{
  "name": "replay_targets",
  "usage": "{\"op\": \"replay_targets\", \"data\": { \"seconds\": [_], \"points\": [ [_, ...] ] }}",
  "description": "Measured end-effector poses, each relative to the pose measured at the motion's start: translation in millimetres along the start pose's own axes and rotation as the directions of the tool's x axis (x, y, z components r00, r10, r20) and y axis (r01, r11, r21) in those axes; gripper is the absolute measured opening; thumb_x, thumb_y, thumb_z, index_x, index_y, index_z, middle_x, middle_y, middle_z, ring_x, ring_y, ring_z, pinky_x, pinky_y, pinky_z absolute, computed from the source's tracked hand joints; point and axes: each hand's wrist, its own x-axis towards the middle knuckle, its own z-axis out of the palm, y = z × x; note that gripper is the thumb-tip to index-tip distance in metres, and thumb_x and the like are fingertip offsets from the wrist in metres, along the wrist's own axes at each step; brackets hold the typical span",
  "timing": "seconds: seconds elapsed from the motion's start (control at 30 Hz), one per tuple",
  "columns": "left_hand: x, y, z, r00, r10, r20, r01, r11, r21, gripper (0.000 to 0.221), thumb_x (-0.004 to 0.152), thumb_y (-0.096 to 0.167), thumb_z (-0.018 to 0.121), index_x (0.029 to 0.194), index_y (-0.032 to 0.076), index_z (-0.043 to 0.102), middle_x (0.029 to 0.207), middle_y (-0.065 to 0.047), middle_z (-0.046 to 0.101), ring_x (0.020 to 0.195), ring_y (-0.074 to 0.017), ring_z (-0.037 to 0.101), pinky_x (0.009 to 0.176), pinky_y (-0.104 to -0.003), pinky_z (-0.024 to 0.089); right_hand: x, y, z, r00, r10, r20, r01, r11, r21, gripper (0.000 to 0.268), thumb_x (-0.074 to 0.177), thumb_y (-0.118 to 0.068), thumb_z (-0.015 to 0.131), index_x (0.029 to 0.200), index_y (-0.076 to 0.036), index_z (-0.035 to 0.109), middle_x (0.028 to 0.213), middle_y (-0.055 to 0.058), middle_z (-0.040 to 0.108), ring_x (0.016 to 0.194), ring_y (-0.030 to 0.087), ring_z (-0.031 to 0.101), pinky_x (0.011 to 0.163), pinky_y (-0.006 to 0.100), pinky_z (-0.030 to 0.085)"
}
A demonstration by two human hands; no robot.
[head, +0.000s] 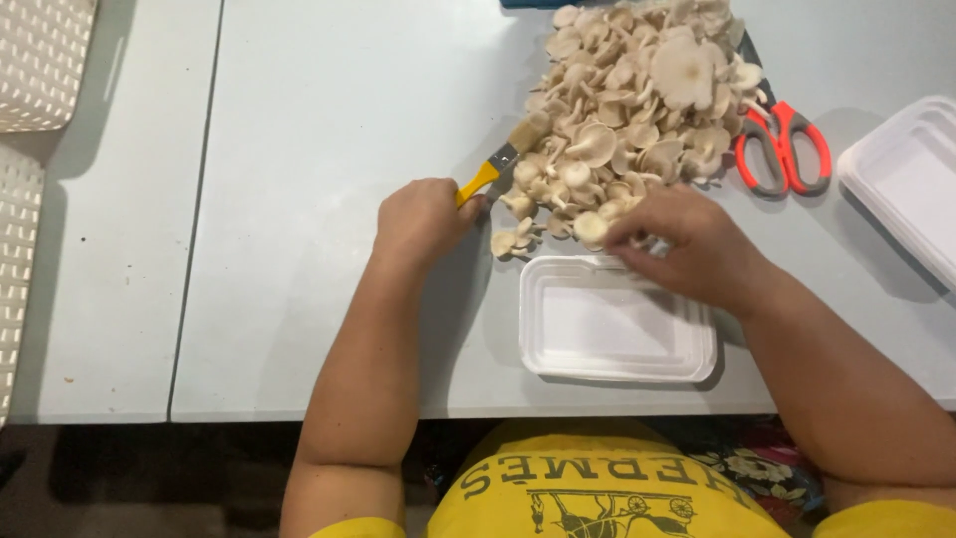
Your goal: The person cleans a pile of oyster mushrooms by brushing each one with a small paint brush and then placing the cleaned mushrooms into a white tray.
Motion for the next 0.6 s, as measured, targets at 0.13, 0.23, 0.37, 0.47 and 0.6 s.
{"op": "replay_targets", "data": {
  "seconds": [0.13, 0.23, 0.37, 0.47, 0.6],
  "points": [
    [6.0, -5.7, 9.0, 0.995, 0.046, -0.088, -0.048, 0.999, -0.022, 0.031, 0.097, 0.036, 0.065, 0.098, 0.008, 0.079, 0.077, -0.01, 0.072, 0.077, -0.0311, 0.075, 0.074, -0.043, 0.058, 2.5, -18.4, -8.3, 0.955, -0.06, 0.29, 0.079, 0.995, -0.056, 0.011, 0.079, -0.024, 0.085, 0.083, -0.02, 0.076, 0.075, 0.001, 0.075, 0.076, 0.026, 0.071, 0.076, 0.04, 0.052],
    [4.9, -4.7, 1.4, 0.991, 0.095, -0.092, -0.096, 0.995, -0.004, 0.035, 0.096, 0.038, 0.063, 0.101, 0.006, 0.076, 0.085, -0.018, 0.073, 0.089, -0.0405, 0.073, 0.077, -0.054, 0.057, -6.9, -15.0, 5.7, 0.912, -0.094, 0.399, 0.189, 0.96, -0.207, 0.013, 0.079, -0.024, 0.083, 0.082, -0.017, 0.072, 0.075, 0.001, 0.074, 0.079, 0.024, 0.071, 0.075, 0.04, 0.051],
    [-5.0, -2.3, 0.1, 0.984, 0.103, -0.143, -0.108, 0.994, -0.032, 0.025, 0.096, 0.03, 0.066, 0.091, 0.008, 0.076, 0.065, -0.007, 0.066, 0.062, -0.0259, 0.069, 0.065, -0.039, 0.056, 2.1, -36.7, 8.1, 0.912, -0.088, 0.401, 0.213, 0.937, -0.278, 0.009, 0.083, -0.024, 0.081, 0.089, -0.02, 0.074, 0.08, -0.003, 0.075, 0.083, 0.019, 0.07, 0.074, 0.035, 0.049],
    [-12.8, -3.7, 0.6, 0.984, 0.1, -0.145, -0.108, 0.993, -0.049, 0.024, 0.096, 0.029, 0.066, 0.09, 0.007, 0.075, 0.062, -0.006, 0.063, 0.057, -0.0234, 0.066, 0.061, -0.037, 0.055, 2.1, -37.8, 11.8, 0.916, -0.094, 0.39, 0.226, 0.924, -0.308, 0.011, 0.082, -0.022, 0.083, 0.091, -0.02, 0.077, 0.082, -0.002, 0.077, 0.084, 0.019, 0.07, 0.075, 0.034, 0.049],
    [-14.2, -3.7, 2.9, 0.983, 0.108, -0.15, -0.12, 0.99, -0.073, 0.025, 0.096, 0.028, 0.066, 0.084, 0.007, 0.074, 0.057, -0.004, 0.06, 0.051, -0.0206, 0.061, 0.057, -0.035, 0.052, 3.4, -36.1, 12.9, 0.92, -0.191, 0.342, 0.301, 0.904, -0.303, 0.002, 0.088, -0.021, 0.077, 0.09, -0.022, 0.076, 0.088, -0.006, 0.076, 0.083, 0.016, 0.067, 0.073, 0.033, 0.046]
  ]
}}
